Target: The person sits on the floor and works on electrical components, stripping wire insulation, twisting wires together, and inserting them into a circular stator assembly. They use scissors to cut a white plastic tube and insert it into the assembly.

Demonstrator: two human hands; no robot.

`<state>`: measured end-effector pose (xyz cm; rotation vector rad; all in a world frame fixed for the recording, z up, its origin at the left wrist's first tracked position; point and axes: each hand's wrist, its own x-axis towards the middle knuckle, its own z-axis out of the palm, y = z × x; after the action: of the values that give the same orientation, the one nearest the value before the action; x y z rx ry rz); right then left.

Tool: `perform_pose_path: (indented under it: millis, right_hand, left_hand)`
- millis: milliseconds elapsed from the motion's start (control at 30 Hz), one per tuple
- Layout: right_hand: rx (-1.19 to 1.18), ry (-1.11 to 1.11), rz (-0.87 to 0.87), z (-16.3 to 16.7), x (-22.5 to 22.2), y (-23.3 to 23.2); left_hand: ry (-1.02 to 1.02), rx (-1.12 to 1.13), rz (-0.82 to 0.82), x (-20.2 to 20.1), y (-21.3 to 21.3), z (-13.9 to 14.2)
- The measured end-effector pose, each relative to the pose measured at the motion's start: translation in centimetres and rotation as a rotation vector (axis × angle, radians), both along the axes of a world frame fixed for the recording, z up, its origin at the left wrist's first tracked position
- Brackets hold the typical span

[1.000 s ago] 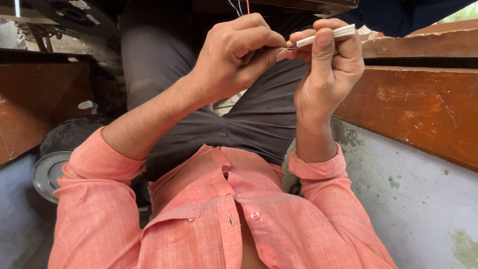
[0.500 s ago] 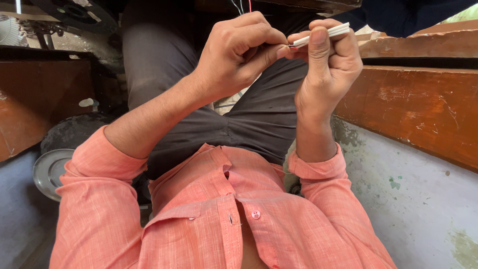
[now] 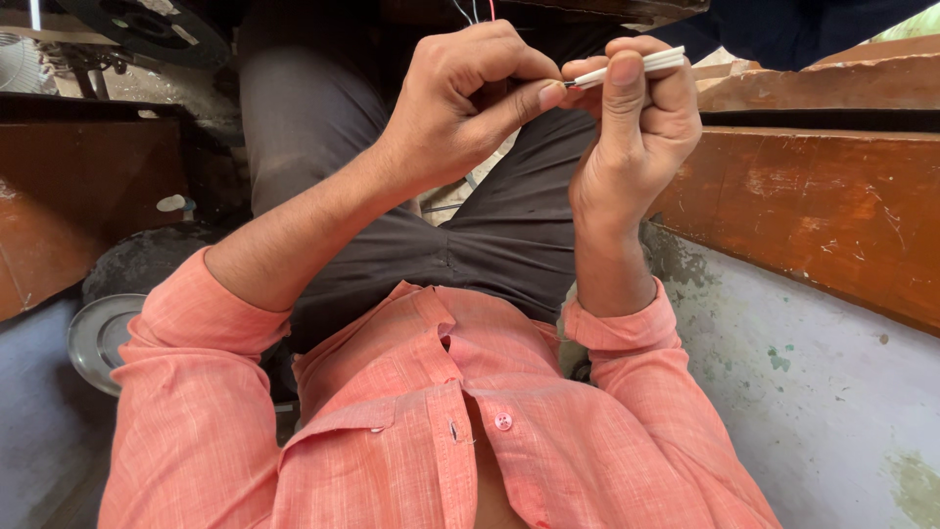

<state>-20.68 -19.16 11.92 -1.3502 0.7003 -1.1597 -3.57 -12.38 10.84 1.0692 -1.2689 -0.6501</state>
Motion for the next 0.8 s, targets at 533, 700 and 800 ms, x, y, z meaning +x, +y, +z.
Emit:
perform_pose_path:
  millis: [533,700,800]
  right_hand:
    - [-0.234,0.203,0.076,-0.8,-0.1,-0.5]
    - [0.043,-0.040,0.139,-1.8,0.1,-1.0]
    - [0.044,-0.164,0.035,-2.3,0.2,-1.0]
  left_hand:
    - [0.070,0.001,0.034,0.1,0.1,-0.5]
    - [0.121,-0.033,0.022,0.3,0.1,-1.1]
    - [0.246,0.049,0.002,0.0,0.0,-1.4]
